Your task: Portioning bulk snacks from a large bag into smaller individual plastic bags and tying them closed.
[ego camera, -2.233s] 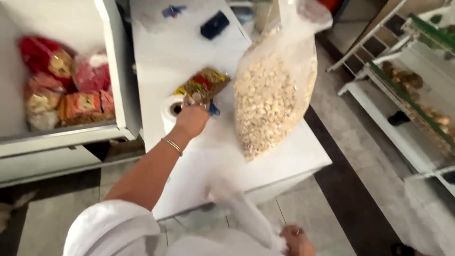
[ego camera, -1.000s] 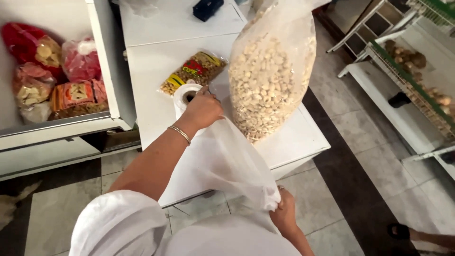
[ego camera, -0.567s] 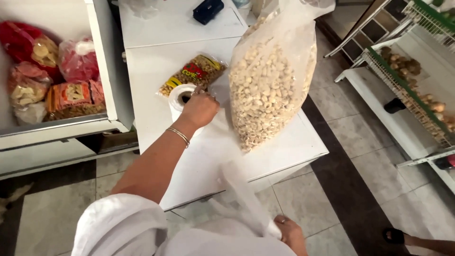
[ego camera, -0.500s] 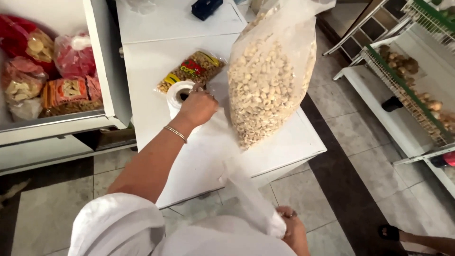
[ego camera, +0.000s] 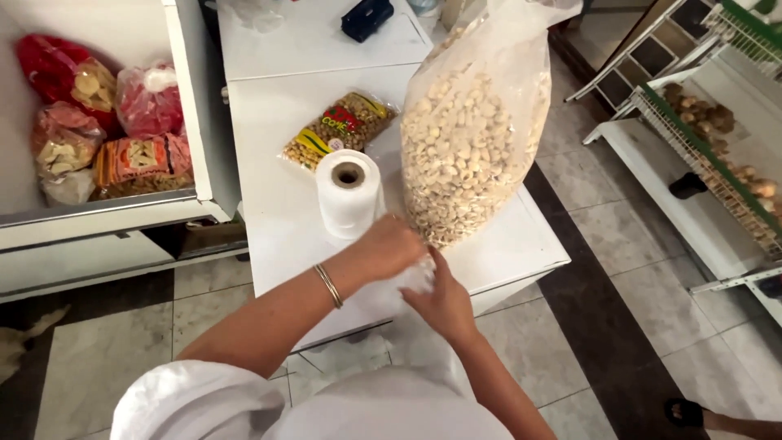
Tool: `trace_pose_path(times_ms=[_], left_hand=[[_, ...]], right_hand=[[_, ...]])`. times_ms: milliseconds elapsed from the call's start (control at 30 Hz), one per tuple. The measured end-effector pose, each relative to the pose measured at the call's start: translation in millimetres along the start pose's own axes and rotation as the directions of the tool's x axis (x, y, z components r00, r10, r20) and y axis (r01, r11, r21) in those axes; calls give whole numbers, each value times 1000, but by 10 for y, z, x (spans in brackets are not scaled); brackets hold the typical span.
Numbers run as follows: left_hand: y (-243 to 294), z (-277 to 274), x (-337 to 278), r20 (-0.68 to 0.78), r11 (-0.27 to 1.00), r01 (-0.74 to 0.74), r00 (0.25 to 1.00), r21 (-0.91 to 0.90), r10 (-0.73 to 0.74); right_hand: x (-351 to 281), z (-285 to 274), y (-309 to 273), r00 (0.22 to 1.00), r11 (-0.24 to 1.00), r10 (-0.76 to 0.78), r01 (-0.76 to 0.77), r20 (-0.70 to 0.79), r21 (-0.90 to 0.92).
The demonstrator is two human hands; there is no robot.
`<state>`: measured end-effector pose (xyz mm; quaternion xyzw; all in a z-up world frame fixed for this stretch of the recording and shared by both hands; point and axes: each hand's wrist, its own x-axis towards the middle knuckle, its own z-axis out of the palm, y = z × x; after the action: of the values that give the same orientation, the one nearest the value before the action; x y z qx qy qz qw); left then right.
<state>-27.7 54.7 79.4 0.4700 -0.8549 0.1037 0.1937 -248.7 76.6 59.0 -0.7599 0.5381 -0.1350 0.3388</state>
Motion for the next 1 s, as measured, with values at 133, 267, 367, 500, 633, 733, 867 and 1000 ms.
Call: trace_pose_path(times_ms=[133,267,367,500,633,733,867,1000], left_hand=[[112,-100,-82,290,983,116,954,-139,-71],[-218,-430,-138,95,999,-2,995,38,-2],[-588,-297,-139,178,994,-4,984,107,-15],[-1050,218,-61,207,950,83,967,302,-150],[-1227,345,4,85,924,199,967,325,-238],[-1087,-50,101,250,894,169,924,414,-290],[-1129,58,90,225,891,170,932,422,-285],[-1105,78,85,193,895,230,927,383,-321]], right_hand=[[827,741,676,979,988,-75,47,-191,-145],[456,629,828,961,978,-205,191,-188,-87],[111,586,1091,840,859,-511,504,-184,-88],[-332,149,922,960,967,-139,184,-242,175],[-688,-100,1120,951,953,-85,165,-299,256],[-783,-99,1111,928,925,-224,299,-297,236],[-721,100,1348,740,786,-613,607,-278,-118],[-790,-100,935,659,679,-733,722,-168,-135]])
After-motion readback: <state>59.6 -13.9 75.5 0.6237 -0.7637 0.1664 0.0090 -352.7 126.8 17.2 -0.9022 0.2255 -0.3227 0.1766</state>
